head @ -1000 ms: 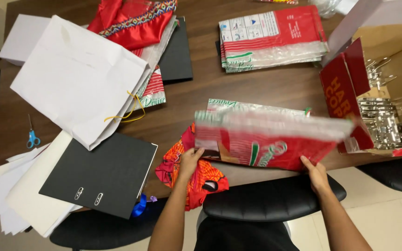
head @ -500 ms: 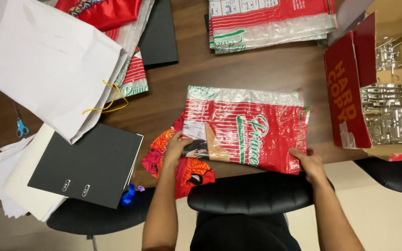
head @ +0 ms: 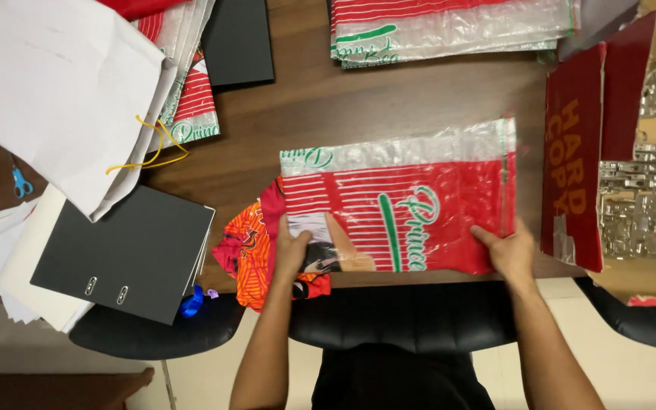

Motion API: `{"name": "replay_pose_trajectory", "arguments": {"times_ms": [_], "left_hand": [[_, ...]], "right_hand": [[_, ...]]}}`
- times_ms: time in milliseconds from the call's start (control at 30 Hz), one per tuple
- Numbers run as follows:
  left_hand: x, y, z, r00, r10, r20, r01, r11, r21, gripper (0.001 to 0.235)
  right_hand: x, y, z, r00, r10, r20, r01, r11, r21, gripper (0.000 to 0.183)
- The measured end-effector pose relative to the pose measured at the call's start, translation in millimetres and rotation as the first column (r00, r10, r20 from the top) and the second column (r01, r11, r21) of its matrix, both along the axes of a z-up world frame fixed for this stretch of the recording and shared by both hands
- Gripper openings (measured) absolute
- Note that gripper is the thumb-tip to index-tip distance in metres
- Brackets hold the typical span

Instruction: The person folds a red and orange patterned cloth on a large red and white plastic bag placed on a table. They repeatedly smooth, fold, and adjust the cloth and the bag, stacking the folded items on the table.

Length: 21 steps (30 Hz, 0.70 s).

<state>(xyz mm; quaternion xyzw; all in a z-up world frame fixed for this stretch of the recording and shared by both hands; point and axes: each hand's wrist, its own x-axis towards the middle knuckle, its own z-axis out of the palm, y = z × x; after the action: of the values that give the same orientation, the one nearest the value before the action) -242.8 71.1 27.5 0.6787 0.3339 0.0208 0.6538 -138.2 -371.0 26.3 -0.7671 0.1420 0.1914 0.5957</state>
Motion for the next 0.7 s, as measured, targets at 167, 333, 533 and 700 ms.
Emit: {"name": "replay_pose_trajectory", "arguments": {"times_ms": [167, 333, 533, 700], "left_hand": [[51.2, -66.7, 20.6, 0.999, 0.013, -0.05, 0.003, 0.951, 0.308, 0.072], [84.6, -85.2, 15.1, 0.995, -0.094, 0.023, 0.057, 0.763, 0.644, 0.073], [88.3, -108.7, 12.6, 0.957, -0.221, -0.186, 0.25, 0.309, 0.918, 0.065], [98.4, -139.0, 12.1, 0.828, -0.427, -0.363, 0.476, 0.194, 0.858, 0.062]], "right_hand": [[35.3, 3.1, 24.4, 0.946, 0.118, 0.302, 0.09, 0.799, -0.595, 0.093], [43.0, 43.4, 26.8, 0.872, 0.412, 0.263, -0.078, 0.649, -0.757, 0.089], [34.4, 53.9, -17.2, 0.846, 0.497, 0.191, -0.186, 0.612, -0.769, 0.083], [41.7, 60.2, 10.3, 0.861, 0.489, 0.137, -0.215, 0.596, -0.773, 0.081]]}}
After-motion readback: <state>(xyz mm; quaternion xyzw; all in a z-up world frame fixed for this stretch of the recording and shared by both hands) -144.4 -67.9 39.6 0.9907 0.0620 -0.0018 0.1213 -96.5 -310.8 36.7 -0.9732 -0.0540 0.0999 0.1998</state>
